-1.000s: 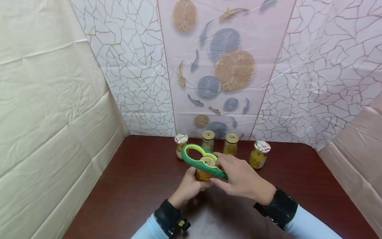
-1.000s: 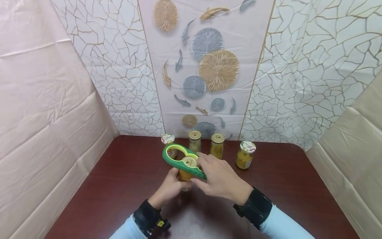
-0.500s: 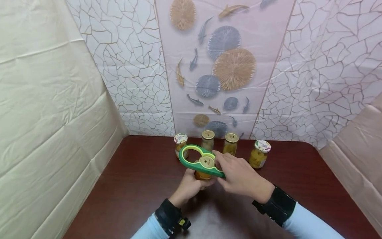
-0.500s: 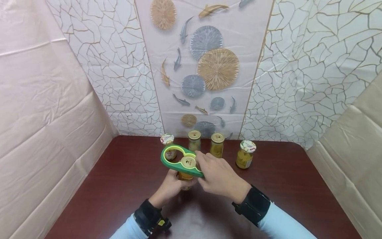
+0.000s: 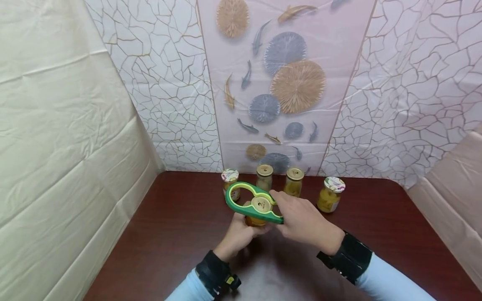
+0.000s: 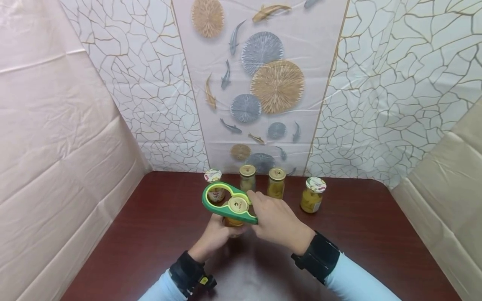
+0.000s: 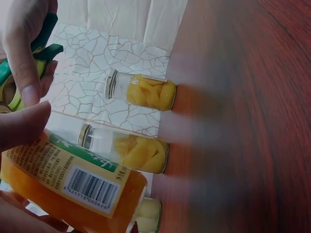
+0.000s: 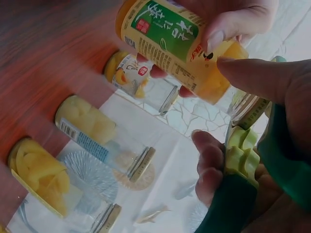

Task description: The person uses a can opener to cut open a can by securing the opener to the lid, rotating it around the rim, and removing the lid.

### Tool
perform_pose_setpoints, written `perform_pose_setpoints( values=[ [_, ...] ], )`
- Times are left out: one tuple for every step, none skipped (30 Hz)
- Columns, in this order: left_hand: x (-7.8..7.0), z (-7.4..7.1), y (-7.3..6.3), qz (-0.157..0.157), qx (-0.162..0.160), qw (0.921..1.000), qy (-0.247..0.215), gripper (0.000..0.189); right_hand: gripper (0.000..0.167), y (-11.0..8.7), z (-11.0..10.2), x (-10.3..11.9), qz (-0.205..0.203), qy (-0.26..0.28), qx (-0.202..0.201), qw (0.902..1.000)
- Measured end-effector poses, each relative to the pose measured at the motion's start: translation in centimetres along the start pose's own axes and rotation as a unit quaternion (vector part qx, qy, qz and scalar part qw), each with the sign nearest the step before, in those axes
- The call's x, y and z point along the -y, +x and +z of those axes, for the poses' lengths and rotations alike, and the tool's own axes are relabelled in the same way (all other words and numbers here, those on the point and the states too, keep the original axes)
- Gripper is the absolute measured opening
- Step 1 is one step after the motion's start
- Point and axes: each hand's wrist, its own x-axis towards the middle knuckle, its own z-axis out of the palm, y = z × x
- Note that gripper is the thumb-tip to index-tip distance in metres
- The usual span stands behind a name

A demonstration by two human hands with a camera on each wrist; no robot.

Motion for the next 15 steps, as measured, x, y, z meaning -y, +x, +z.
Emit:
perform_pose_setpoints(
  values=[
    [0.1,0.0,0.0,0.003,-0.002,1.0000,0.005,0.059,0.072,0.1,0.0,0.1,0.007,0.000,0.004,1.0000],
    [0.1,0.0,0.0,0.006,-0.002,0.9999,0.011,0.058,0.073,0.1,0.0,0.1,0.014,-0.001,0.007,0.9999],
    [0.2,-0.1,0.0,0.011,-0.001,0.9998,0.018,0.057,0.073,0.1,0.0,0.2,0.021,-0.002,0.012,0.9997],
    [0.3,-0.1,0.0,0.016,0.002,0.9996,0.022,0.057,0.074,0.2,0.1,0.2,0.028,-0.004,0.017,0.9995],
    [0.4,-0.1,0.1,0.023,0.006,0.9994,0.026,0.057,0.073,0.2,0.1,0.3,0.036,-0.003,0.022,0.9991],
    [0.5,0.0,0.0,0.030,0.009,0.9991,0.029,0.056,0.072,0.2,0.1,0.3,0.042,-0.003,0.027,0.9988],
    [0.6,0.0,0.1,0.035,0.011,0.9988,0.032,0.056,0.070,0.3,0.1,0.3,0.046,-0.003,0.032,0.9984],
    [0.7,0.0,0.0,0.038,0.012,0.9987,0.033,0.057,0.067,0.3,0.1,0.4,0.048,-0.001,0.036,0.9982],
    [0.8,0.0,0.0,0.040,0.013,0.9986,0.031,0.058,0.064,0.4,0.1,0.4,0.049,0.000,0.041,0.9980],
    [0.8,0.1,0.0,0.039,0.014,0.9988,0.028,0.059,0.061,0.4,0.1,0.4,0.049,0.001,0.045,0.9978],
    [0.9,0.1,0.1,0.036,0.014,0.9990,0.024,0.061,0.058,0.5,0.1,0.4,0.048,0.002,0.048,0.9977],
    [1.0,0.1,0.1,0.030,0.014,0.9993,0.020,0.062,0.056,0.5,0.0,0.4,0.047,0.002,0.052,0.9975],
    [1.1,0.2,0.1,0.026,0.014,0.9994,0.016,0.063,0.054,0.6,0.0,0.5,0.046,0.002,0.056,0.9974],
    [1.1,0.2,0.2,0.023,0.013,0.9996,0.010,0.065,0.054,0.6,-0.1,0.5,0.045,0.002,0.060,0.9972],
    [1.2,0.3,0.3,0.022,0.013,0.9997,0.002,0.066,0.054,0.6,-0.1,0.5,0.043,0.000,0.062,0.9971]
  ],
)
